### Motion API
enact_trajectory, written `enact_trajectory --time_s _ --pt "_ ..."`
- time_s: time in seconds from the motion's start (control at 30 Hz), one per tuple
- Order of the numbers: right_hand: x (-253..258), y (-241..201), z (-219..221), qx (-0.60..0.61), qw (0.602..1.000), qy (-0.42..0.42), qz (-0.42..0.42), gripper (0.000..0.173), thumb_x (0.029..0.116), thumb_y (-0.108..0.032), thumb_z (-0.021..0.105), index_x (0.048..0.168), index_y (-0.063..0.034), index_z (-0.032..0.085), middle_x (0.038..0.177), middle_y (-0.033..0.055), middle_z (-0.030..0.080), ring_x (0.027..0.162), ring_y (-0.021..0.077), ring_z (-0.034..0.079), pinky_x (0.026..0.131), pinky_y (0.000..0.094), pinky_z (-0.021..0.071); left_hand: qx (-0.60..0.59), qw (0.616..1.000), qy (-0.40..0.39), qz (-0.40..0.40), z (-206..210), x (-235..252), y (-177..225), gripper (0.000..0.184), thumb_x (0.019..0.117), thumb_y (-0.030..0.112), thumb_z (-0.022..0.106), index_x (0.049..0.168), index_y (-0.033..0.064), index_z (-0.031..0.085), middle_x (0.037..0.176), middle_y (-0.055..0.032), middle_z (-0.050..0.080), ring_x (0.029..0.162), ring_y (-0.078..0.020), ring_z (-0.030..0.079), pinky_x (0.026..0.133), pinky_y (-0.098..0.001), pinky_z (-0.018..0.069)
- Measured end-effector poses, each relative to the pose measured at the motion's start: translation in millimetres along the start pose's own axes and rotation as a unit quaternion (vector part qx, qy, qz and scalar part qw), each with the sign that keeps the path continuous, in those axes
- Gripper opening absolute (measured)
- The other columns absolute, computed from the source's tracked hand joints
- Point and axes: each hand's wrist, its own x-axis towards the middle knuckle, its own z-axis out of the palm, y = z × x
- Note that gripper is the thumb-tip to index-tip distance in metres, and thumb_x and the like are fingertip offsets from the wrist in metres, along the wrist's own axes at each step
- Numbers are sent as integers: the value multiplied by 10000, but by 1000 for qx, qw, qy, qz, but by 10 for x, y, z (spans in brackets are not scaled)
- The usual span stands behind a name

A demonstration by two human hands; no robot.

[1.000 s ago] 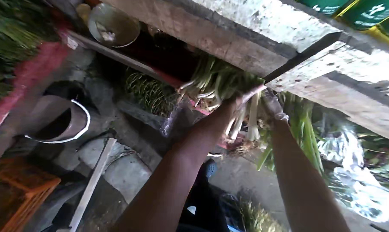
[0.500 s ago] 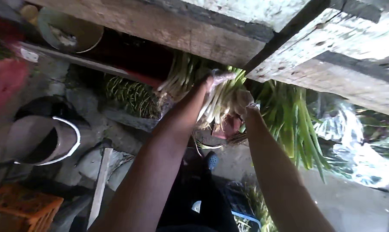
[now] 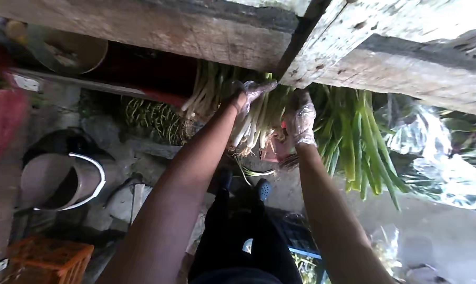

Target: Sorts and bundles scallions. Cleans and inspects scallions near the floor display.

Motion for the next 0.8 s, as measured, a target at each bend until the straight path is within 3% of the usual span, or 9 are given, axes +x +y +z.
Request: enact_trajectory --time_s 0.07,0.17,0.23,0.3,0.4,0.47,0.57,0.7,0.8 --pt "-314 -94 -73 -63 990 -122 -33 379 1066 -265 523 1328 -10 622 1270 248 659 1172 401 647 1006 596 493 -2 1000 3 25 -10 -29 -35 446 1066 289 543 1359 -44 584 1432 -201 569 1364 -249 510 1168 -387 350" --pt "-743 -127 32 -5 970 -237 46 612 1053 -411 545 1538 -72 385 1373 243 597 1193 400 630 989 605 502 -33 999 18 4 34 -60 -26 465 1067 340 535 1367 -11 586 1438 -172 565 1367 -233 494 1161 -400 355" --pt "-851 -123 218 123 959 -229 111 749 1003 -347 657 1585 -97 257 1310 236 616 1094 342 656 913 520 542 -48 999 22 -10 72 -83 -7 485 1076 367 505 1377 -7 578 1453 -168 551 1380 -230 480 1164 -408 348" --pt "-858 -83 406 256 938 -187 141 744 956 -214 708 1550 -83 279 1216 215 617 962 259 663 816 428 573 -49 999 22 4 78 -144 -1 466 1099 328 453 1403 -12 551 1468 -187 530 1387 -246 466 1166 -415 337" --pt "-921 -115 407 310 920 -190 143 662 1012 -203 622 1564 -117 267 1195 178 621 863 195 658 746 373 574 5 999 6 33 45 -222 -94 498 1113 321 403 1476 -13 468 1504 -226 488 1426 -299 439 1188 -462 319" --pt "-983 -183 395 274 929 -206 137 642 1057 -212 555 1588 -124 204 1255 194 610 919 216 659 786 397 565 -9 1000 5 22 71 -284 -120 506 1109 298 424 1509 -11 416 1524 -226 461 1435 -298 422 1192 -454 312" --pt "-1033 -363 419 230 937 -212 153 848 997 -192 664 1614 -102 90 1396 255 536 1092 322 645 889 491 556 -105 994 33 12 195 -268 -137 415 1080 214 495 1421 -24 508 1429 -203 538 1324 -247 502 1119 -403 390" --pt "-1040 -372 312 305 914 -201 177 843 952 -149 706 1602 -143 169 1248 192 608 903 244 663 744 421 586 -226 973 39 20 120 -247 -205 339 1055 158 504 1373 44 530 1282 -120 566 1111 -163 544 925 -347 483" --pt "-1042 -253 23 353 900 -202 155 695 989 -85 631 1567 -194 261 1022 72 637 689 107 612 575 281 540 -107 992 63 20 -149 -368 -233 403 1071 150 479 1446 5 494 1438 -189 536 1298 -239 526 1080 -398 430"
